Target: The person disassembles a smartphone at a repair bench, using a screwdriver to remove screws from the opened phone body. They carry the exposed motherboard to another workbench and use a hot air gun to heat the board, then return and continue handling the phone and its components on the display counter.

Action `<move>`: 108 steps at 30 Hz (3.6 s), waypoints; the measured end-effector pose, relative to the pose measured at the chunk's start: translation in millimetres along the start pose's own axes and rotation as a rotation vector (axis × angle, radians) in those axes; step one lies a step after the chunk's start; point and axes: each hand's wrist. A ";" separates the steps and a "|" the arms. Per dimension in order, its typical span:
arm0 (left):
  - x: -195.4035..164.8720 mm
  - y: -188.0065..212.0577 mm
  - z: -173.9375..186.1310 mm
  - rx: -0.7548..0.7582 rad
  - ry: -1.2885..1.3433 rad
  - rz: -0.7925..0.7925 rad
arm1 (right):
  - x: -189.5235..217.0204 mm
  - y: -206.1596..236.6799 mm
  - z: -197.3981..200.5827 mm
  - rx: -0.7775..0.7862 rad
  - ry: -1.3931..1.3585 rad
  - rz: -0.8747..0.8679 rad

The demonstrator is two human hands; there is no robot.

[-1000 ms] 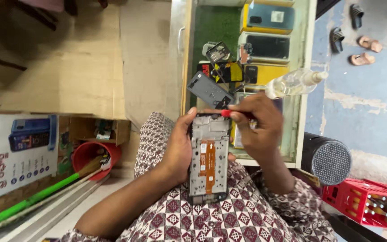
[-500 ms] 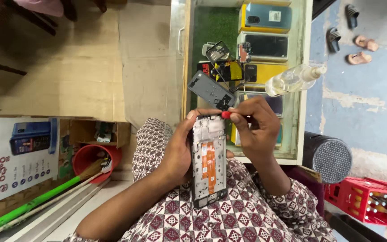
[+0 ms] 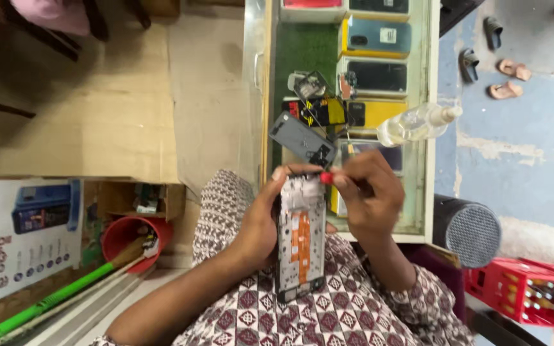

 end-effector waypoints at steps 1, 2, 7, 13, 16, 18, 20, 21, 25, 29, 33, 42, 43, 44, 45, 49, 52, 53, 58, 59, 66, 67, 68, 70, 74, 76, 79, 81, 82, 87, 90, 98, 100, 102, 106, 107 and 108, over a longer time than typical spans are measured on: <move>-1.0 0.3 0.3 -0.014 0.021 0.025 | -0.4 0.5 0.0 -0.006 -0.006 0.004; -2.0 0.3 0.7 -0.005 -0.011 0.001 | -1.0 0.9 -0.5 0.004 -0.023 -0.035; -4.0 -2.8 1.8 -0.050 -0.065 0.013 | -4.7 -0.3 -3.2 0.010 -0.061 -0.035; -3.0 -5.4 3.8 0.031 -0.060 -0.028 | -3.9 -1.3 -5.8 -0.014 -0.033 -0.043; -0.3 -9.9 4.0 -0.021 -0.023 -0.038 | -5.4 -2.6 -6.7 -0.049 -0.005 -0.066; 0.3 -10.6 4.4 -0.014 -0.040 -0.049 | -7.0 -2.2 -7.9 -0.066 0.020 -0.045; 0.0 -10.6 5.0 -0.016 -0.052 -0.057 | -10.7 -3.6 -9.5 -0.071 0.041 0.018; 0.0 -10.2 5.1 -0.025 -0.051 -0.058 | -13.3 -5.1 -10.6 -0.063 0.051 0.066; 0.0 -5.9 4.7 -0.003 -0.044 -0.038 | -18.5 -7.0 -10.3 -0.159 -0.014 0.006; 0.0 -5.5 5.3 -0.047 0.029 -0.073 | -17.2 -6.5 -10.1 -0.086 0.072 0.037; 1.4 -0.5 3.2 -0.050 0.019 -0.083 | -10.5 -4.3 -11.7 -0.103 -0.125 0.049; -0.2 12.2 -7.8 -0.017 0.121 -0.108 | -7.2 -7.1 -7.9 -0.068 -0.039 0.156; 0.7 13.3 -9.0 -0.021 0.130 -0.089 | -7.1 -5.0 -7.6 -0.028 -0.044 0.197; 1.7 14.6 -9.9 -0.001 0.132 -0.090 | -6.8 -2.0 -8.0 -0.035 -0.018 0.141; 1.9 15.6 -10.1 0.023 0.129 -0.094 | -7.4 -0.7 -8.5 -0.044 0.007 0.090; 7.7 20.6 -12.7 -0.125 0.159 -0.050 | -8.7 3.6 -7.1 -0.079 -0.029 0.118; 9.9 23.9 -11.0 -0.050 0.177 -0.046 | -10.8 3.9 -6.0 0.013 0.007 0.142; 11.7 24.3 -10.8 -0.028 0.157 -0.080 | -11.1 4.7 -3.7 -0.017 -0.067 0.107; 23.7 27.8 -11.1 -0.071 0.099 -0.240 | -9.2 24.6 8.0 -0.129 -0.305 0.160; 26.3 27.7 -11.5 -0.060 0.106 -0.259 | -10.4 27.7 10.4 -0.114 -0.333 0.165; 32.7 31.9 -12.9 -0.038 0.110 -0.278 | -20.6 37.1 14.2 -0.111 -0.593 0.046; 32.5 33.1 -13.4 -0.055 0.102 -0.265 | -19.4 39.1 11.9 -0.117 -0.615 0.032; 32.3 34.0 -14.2 -0.035 0.091 -0.279 | -17.2 41.6 9.5 -0.105 -0.600 0.008; 31.9 35.2 -16.0 0.008 0.069 -0.307 | -10.5 46.0 6.1 -0.084 -0.567 -0.035; 32.1 37.0 -19.0 -0.004 0.059 -0.277 | -1.3 39.9 3.9 0.057 0.081 0.282; 32.4 37.3 -19.3 -0.003 0.021 -0.275 | -0.8 31.7 1.0 0.056 0.157 0.311; 29.1 34.9 -17.6 -0.057 -0.073 -0.243 | 1.0 23.4 -0.3 0.076 0.085 0.263; 26.1 36.1 -17.0 -0.035 -0.082 -0.280 | 4.6 22.7 -0.8 0.122 0.136 0.312; 23.6 34.5 -16.5 -0.018 -0.090 -0.303 | 5.7 21.0 -1.2 0.143 0.163 0.344; 19.4 35.6 -17.6 -0.051 -0.097 -0.220 | 9.0 12.0 -1.9 0.053 0.273 0.484; 16.5 32.2 -13.2 -0.041 -0.088 -0.229 | 6.2 6.0 -3.0 0.110 0.241 0.467; 12.2 18.1 -5.4 -0.021 -0.052 -0.203 | -11.1 -5.2 -5.8 0.112 0.111 0.458; 8.9 11.0 -3.7 -0.077 -0.073 -0.190 | -16.9 -8.6 -5.4 0.121 0.141 0.470; 5.7 7.8 -2.5 -0.062 -0.091 -0.153 | -23.6 -11.0 -5.0 0.075 0.154 0.464; 1.9 2.0 -3.9 -0.043 -0.192 -0.180 | -37.2 -9.0 -3.1 0.065 0.174 0.507; 1.9 -0.4 -5.2 -0.075 -0.139 -0.130 | -41.3 -9.1 -2.8 0.046 0.186 0.487; 1.8 -2.5 -6.5 -0.109 -0.086 -0.082 | -45.4 -10.0 -2.9 0.028 0.197 0.469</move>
Point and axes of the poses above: each hand's wrist, its own y-axis away from the middle knuckle, its own z-axis out of the back of the hand, x = y × z, and after that the axes turned 5 degrees about x, right-handed
